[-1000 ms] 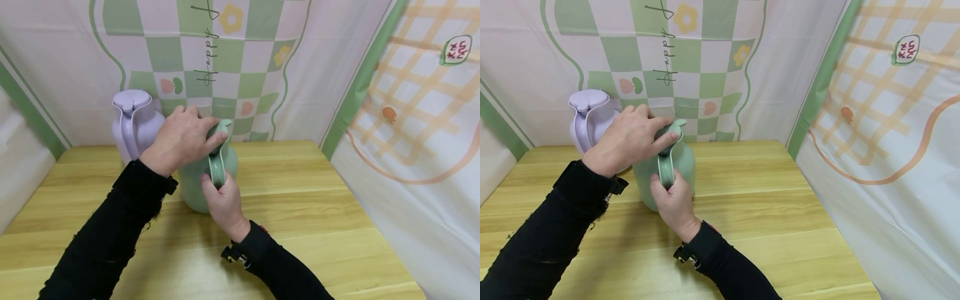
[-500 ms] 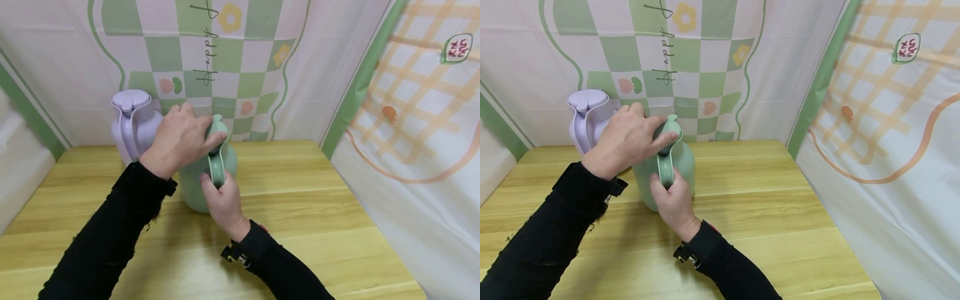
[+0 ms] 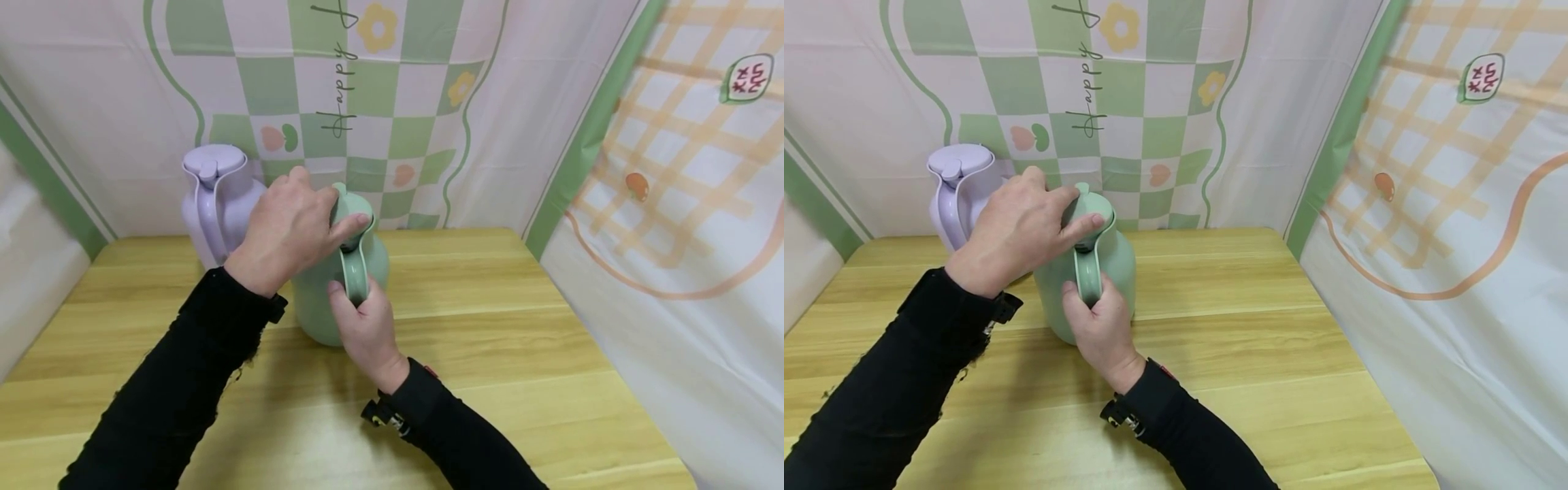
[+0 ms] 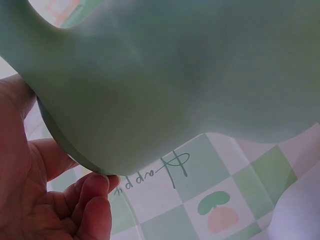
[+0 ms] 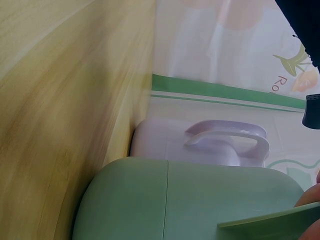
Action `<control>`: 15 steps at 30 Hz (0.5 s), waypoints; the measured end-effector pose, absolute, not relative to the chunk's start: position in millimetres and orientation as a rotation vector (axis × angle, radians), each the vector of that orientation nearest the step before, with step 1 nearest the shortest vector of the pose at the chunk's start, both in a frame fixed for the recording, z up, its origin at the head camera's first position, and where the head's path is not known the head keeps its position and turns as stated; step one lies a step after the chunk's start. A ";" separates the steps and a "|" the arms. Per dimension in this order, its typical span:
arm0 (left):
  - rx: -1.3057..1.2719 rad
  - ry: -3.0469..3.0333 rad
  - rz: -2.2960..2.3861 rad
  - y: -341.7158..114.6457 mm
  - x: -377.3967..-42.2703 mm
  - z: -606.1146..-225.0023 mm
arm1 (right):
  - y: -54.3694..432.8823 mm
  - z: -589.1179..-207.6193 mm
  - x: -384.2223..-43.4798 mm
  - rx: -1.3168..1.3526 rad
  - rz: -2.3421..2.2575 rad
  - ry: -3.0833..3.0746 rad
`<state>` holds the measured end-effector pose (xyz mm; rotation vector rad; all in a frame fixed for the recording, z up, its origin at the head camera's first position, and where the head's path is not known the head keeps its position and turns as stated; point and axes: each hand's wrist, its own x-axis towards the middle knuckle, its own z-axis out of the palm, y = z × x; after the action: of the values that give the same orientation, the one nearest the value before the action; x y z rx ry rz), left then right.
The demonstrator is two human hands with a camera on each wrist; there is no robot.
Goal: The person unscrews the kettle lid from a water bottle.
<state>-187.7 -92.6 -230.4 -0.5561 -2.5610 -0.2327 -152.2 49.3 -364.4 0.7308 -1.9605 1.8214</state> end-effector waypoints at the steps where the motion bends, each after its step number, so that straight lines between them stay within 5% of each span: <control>1: -0.551 -2.562 -0.231 -92.5 -187.3 -230.4 | 49.2 -364.3 -152.3 0.731 1.820 -1.961; 15: -0.574 -2.447 -0.229 -97.0 -180.2 -232.6 | 49.0 -363.0 -152.2 0.716 1.801 -1.968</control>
<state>-180.2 -97.0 -232.6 -0.5737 -2.4466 -0.2290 -152.2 49.0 -363.0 0.7161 -1.9680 1.8014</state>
